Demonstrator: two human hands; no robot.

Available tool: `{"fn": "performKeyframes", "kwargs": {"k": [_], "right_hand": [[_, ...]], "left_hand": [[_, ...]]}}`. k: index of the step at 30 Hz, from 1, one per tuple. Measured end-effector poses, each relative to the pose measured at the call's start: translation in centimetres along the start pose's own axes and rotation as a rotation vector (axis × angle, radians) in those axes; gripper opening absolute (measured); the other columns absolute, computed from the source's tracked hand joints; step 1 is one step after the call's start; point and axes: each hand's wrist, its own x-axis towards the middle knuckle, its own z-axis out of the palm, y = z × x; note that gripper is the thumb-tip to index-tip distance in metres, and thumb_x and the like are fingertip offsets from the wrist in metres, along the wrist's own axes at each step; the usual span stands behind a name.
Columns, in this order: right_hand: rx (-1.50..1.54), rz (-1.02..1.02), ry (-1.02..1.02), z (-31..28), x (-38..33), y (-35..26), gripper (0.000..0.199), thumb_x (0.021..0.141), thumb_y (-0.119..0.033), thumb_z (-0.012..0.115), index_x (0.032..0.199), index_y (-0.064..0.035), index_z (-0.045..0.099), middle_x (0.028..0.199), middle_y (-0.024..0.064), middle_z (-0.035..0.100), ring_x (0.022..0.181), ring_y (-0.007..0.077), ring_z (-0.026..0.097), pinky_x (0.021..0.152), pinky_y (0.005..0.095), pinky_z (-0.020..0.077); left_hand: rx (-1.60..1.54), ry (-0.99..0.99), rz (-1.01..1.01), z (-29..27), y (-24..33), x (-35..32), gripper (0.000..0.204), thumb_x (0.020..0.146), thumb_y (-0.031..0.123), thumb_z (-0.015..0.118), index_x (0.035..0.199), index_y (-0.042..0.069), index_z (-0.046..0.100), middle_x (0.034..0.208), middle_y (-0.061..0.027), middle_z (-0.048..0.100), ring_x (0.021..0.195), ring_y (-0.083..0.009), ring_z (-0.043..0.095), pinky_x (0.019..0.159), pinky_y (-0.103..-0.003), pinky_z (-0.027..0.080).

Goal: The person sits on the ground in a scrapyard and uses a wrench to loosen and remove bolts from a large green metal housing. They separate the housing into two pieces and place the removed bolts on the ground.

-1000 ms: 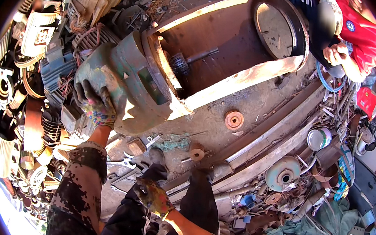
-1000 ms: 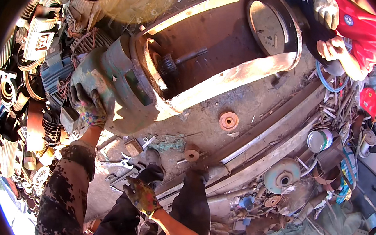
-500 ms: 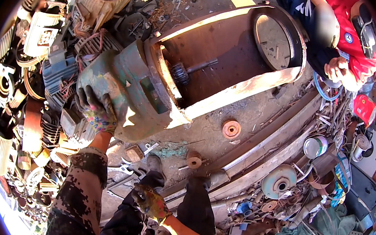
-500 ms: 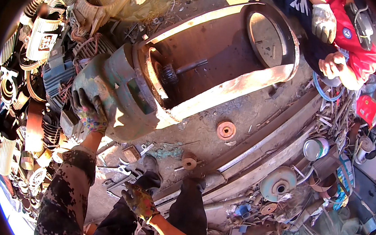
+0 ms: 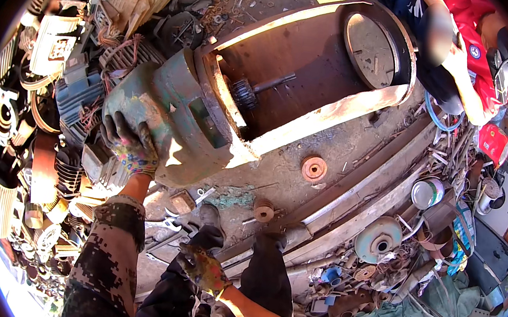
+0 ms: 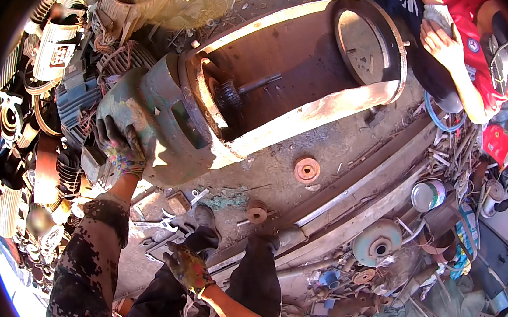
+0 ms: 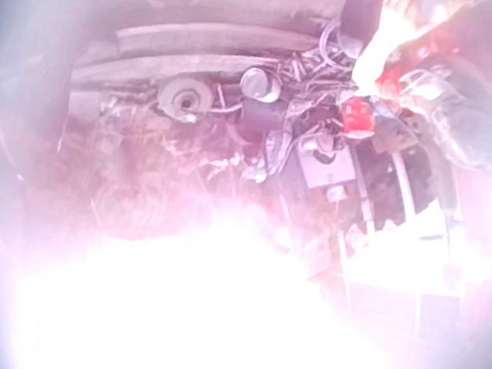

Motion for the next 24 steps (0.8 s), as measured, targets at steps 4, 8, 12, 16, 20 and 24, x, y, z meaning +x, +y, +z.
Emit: {"fn": "performKeyframes", "kwargs": {"k": [4,8,12,16,20,24], "right_hand": [[0.022,-0.043,0.05,0.4,-0.3,0.0,0.047,0.099,-0.036,0.061,0.137,-0.0094,0.058,0.12,0.0221,0.068,0.109,0.0416,0.066,0.094,0.0489,0.0536],[0.02,-0.04,0.058,0.9,-0.3,0.7,0.046,0.099,-0.035,0.061,0.137,-0.01,0.059,0.119,0.0223,0.068,0.108,0.0416,0.066,0.094,0.0492,0.0535],[0.033,-0.004,0.037,0.2,-0.5,0.2,0.046,0.099,-0.035,0.061,0.138,-0.0101,0.058,0.12,0.0223,0.068,0.11,0.0416,0.066,0.095,0.0488,0.0532],[0.009,-0.006,0.042,0.2,-0.5,0.0,0.046,0.099,-0.034,0.061,0.138,-0.0094,0.058,0.121,0.0217,0.068,0.111,0.0406,0.066,0.096,0.0483,0.0534],[0.062,-0.019,0.06,0.8,-0.5,0.5,0.046,0.099,-0.033,0.062,0.137,-0.008,0.059,0.123,0.0198,0.069,0.112,0.0383,0.067,0.095,0.0474,0.0547],[0.039,-0.07,0.143,1.0,0.1,-0.5,0.039,0.095,-0.021,0.071,0.132,-0.011,0.064,0.122,0.0143,0.071,0.106,0.0342,0.071,0.089,0.0404,0.0582]], "left_hand": [[0.018,-0.001,-0.006,-0.5,0.0,0.3,0.071,0.102,0.048,0.052,0.148,-0.005,0.043,0.146,-0.0344,0.043,0.136,-0.054,0.037,0.113,-0.062,0.028],[0.026,0.0,-0.004,-0.3,0.2,0.2,0.072,0.101,0.049,0.052,0.148,-0.005,0.043,0.146,-0.0343,0.043,0.136,-0.0534,0.038,0.113,-0.062,0.028],[0.024,-0.002,-0.005,-0.3,0.4,0.1,0.071,0.101,0.048,0.052,0.148,-0.005,0.043,0.146,-0.0342,0.043,0.136,-0.0535,0.037,0.113,-0.062,0.028],[0.014,-0.005,-0.013,-0.3,0.0,0.1,0.071,0.101,0.047,0.053,0.148,-0.005,0.041,0.147,-0.0343,0.042,0.136,-0.0535,0.037,0.113,-0.063,0.028],[-0.017,0.036,0.013,-0.6,0.2,0.2,0.067,0.101,0.038,0.057,0.149,-0.005,0.042,0.149,-0.0369,0.039,0.134,-0.054,0.04,0.113,-0.06,0.031],[0.004,-0.05,-0.029,-0.2,-0.5,0.2,0.074,0.095,0.042,0.063,0.151,0.0,0.04,0.151,-0.035,0.038,0.138,-0.0599,0.032,0.114,-0.067,0.027]]}}
